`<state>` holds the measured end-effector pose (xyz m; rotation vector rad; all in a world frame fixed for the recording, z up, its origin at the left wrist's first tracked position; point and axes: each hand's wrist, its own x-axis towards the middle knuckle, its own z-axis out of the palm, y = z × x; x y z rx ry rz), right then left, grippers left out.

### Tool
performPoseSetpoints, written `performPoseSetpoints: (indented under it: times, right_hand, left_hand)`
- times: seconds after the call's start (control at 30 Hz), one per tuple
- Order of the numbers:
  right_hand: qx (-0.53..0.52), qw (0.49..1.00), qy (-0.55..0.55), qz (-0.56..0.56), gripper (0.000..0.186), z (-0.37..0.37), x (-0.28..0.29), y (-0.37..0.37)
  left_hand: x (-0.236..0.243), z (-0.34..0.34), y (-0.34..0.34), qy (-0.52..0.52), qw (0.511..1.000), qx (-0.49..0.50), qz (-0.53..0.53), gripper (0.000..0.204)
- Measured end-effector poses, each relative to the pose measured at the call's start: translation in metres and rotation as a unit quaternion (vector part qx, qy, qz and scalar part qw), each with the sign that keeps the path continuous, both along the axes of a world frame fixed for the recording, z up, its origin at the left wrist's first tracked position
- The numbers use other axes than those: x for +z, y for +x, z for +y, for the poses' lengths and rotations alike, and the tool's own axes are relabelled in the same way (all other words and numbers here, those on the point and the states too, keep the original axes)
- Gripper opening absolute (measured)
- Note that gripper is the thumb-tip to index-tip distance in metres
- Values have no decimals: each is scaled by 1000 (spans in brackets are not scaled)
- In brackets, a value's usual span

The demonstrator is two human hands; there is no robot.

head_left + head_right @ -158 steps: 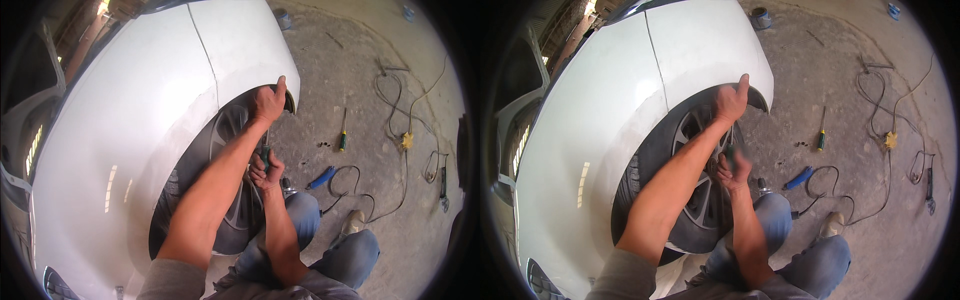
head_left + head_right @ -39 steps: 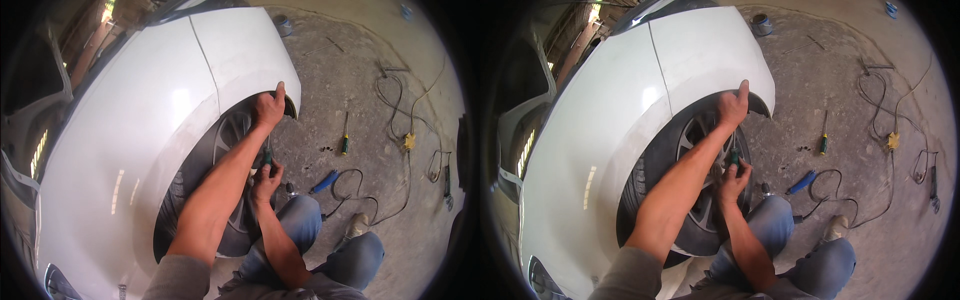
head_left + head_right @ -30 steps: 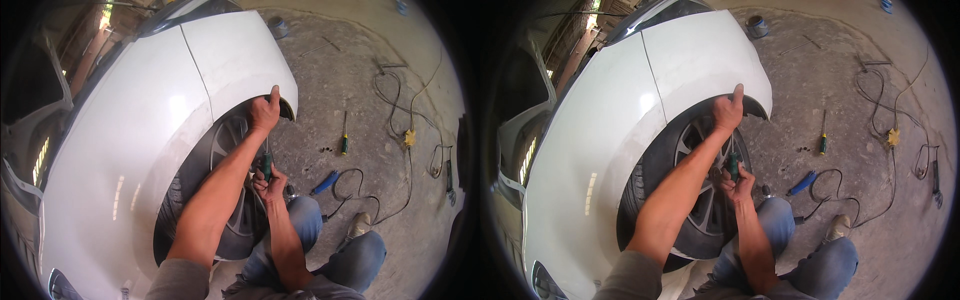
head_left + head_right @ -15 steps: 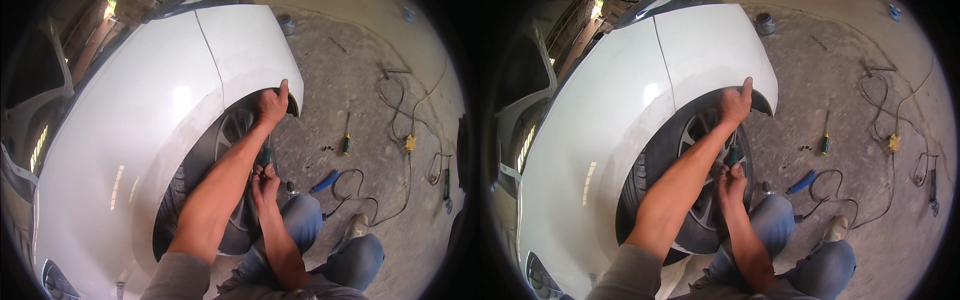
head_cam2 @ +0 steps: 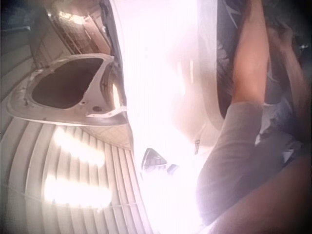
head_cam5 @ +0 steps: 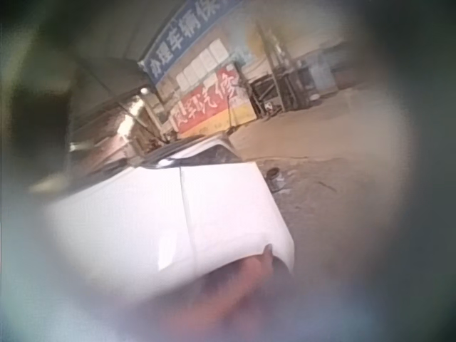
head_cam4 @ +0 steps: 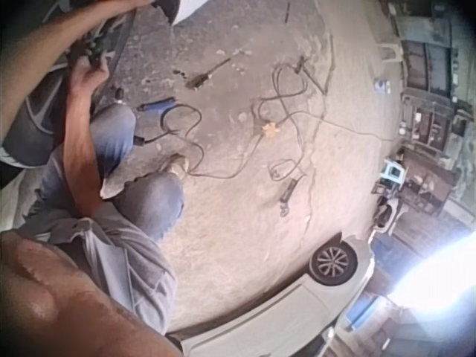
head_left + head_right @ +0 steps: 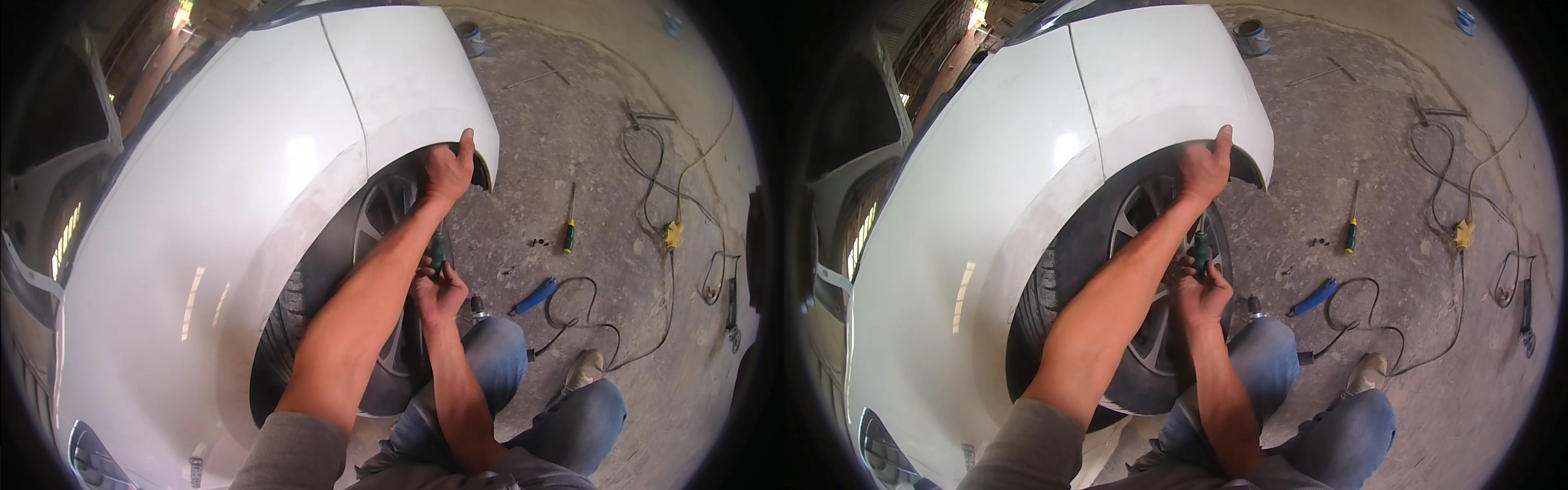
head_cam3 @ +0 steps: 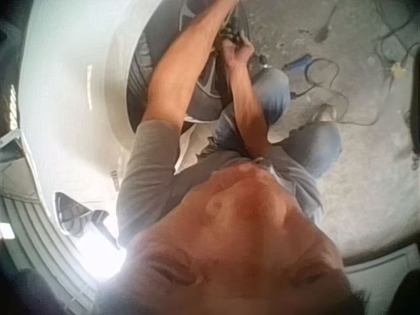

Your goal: The person uses a power drill and a screwdriver to remove and reinstall fasteners on the front fender near the wheel arch of a white car. They repeatedly adjust the fender panel and secure it with screws.

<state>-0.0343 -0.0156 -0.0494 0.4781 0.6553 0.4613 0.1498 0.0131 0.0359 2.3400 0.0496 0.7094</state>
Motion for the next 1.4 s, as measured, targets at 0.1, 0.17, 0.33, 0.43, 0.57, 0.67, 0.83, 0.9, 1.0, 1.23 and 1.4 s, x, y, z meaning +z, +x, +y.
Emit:
performPoseSetpoints:
  times: [0.1,0.17,0.33,0.43,0.57,0.67,0.83,0.9,1.0,1.23,1.4]
  right_hand:
    - [-62,994,12,-87,42,0,-34,1]
    - [-36,985,36,-166,43,-9,-43,4]
    - [1,972,42,-230,49,-16,-36,1]
    - [-8,963,124,-241,52,-15,-31,4]
    - [26,994,-12,-107,52,-20,41,-3]
    - [14,998,28,-45,49,-13,16,-2]
    - [21,986,25,-166,48,-11,-14,-6]
    - [-7,974,69,-215,49,-15,-23,0]
    - [5,978,85,-193,53,-13,-27,4]
    - [-39,998,-3,-50,34,-5,3,-4]
    - [-1,984,-139,-110,31,-5,-12,-7]
  left_hand:
    - [2,-1,3,-7,1000,-8,5,49]
    - [7,-2,2,4,1000,-12,8,49]
    - [13,-7,-4,9,999,8,35,50]
    - [12,-9,0,19,1000,12,4,54]
    - [8,-1,-3,27,999,20,14,53]
    - [10,-6,0,28,1000,10,3,49]
    - [6,-2,0,39,998,10,-50,65]
    - [7,-6,1,34,999,18,-3,65]
    - [5,-6,3,25,999,17,-13,65]
    - [5,-5,1,19,999,10,-30,63]
    - [-2,-4,2,-7,995,-16,-99,61]
